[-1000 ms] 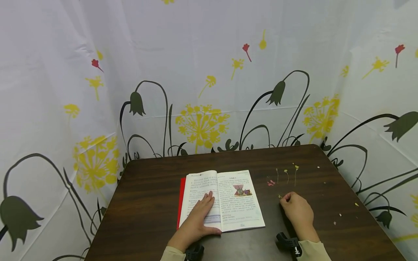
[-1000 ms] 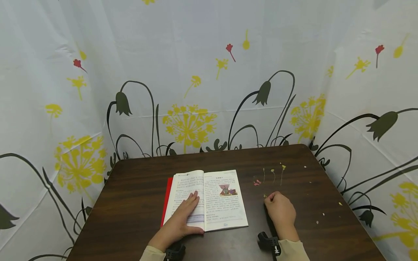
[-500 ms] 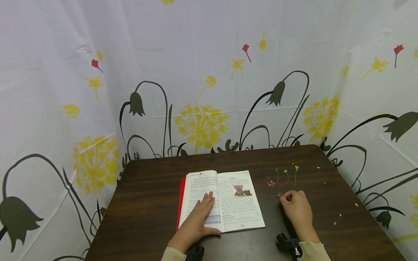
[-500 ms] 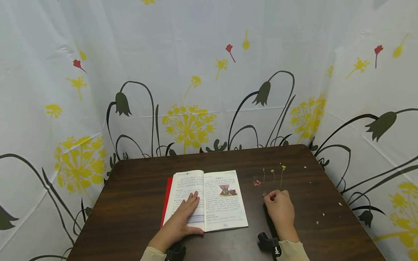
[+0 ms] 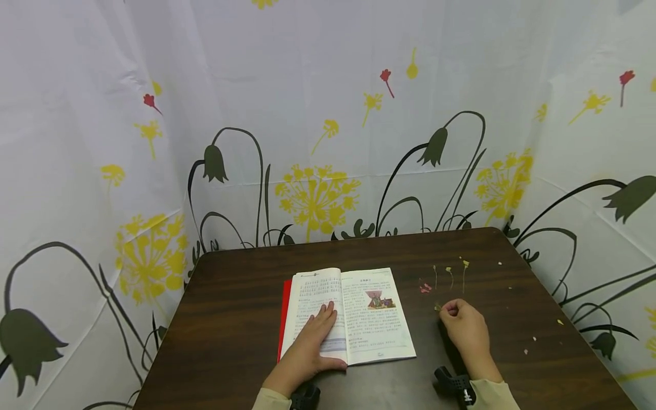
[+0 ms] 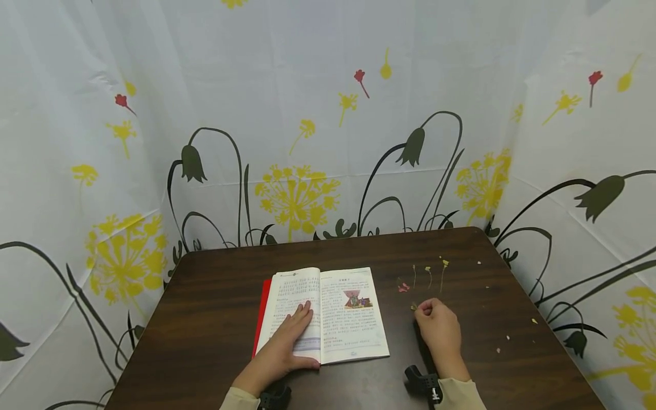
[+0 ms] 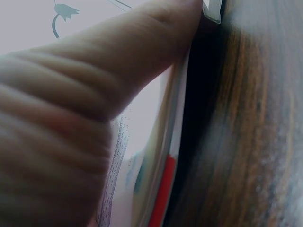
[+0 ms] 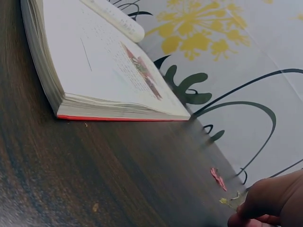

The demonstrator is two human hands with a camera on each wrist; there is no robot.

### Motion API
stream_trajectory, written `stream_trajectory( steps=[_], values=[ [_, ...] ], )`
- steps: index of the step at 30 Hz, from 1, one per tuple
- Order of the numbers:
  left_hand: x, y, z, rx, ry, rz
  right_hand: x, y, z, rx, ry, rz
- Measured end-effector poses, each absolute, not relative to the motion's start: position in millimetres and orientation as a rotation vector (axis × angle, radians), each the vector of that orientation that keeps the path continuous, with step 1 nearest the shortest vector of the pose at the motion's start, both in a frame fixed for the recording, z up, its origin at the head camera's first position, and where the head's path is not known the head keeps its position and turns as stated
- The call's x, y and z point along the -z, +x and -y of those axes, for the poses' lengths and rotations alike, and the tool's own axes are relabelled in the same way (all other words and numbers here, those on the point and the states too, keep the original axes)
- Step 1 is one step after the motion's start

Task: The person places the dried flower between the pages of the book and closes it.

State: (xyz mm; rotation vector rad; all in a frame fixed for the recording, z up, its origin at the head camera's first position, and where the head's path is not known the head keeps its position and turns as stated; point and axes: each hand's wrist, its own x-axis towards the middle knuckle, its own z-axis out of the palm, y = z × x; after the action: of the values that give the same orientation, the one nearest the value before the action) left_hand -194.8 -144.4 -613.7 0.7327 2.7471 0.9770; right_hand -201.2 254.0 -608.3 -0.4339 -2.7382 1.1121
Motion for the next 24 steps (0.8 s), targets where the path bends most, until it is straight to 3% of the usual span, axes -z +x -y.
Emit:
stream_trajectory(
  steps=[24],
  values=[
    [613, -194, 141, -0.873, 0.637, -2.858, 611, -200, -243, -1.24, -0.425, 2.677]
  ],
)
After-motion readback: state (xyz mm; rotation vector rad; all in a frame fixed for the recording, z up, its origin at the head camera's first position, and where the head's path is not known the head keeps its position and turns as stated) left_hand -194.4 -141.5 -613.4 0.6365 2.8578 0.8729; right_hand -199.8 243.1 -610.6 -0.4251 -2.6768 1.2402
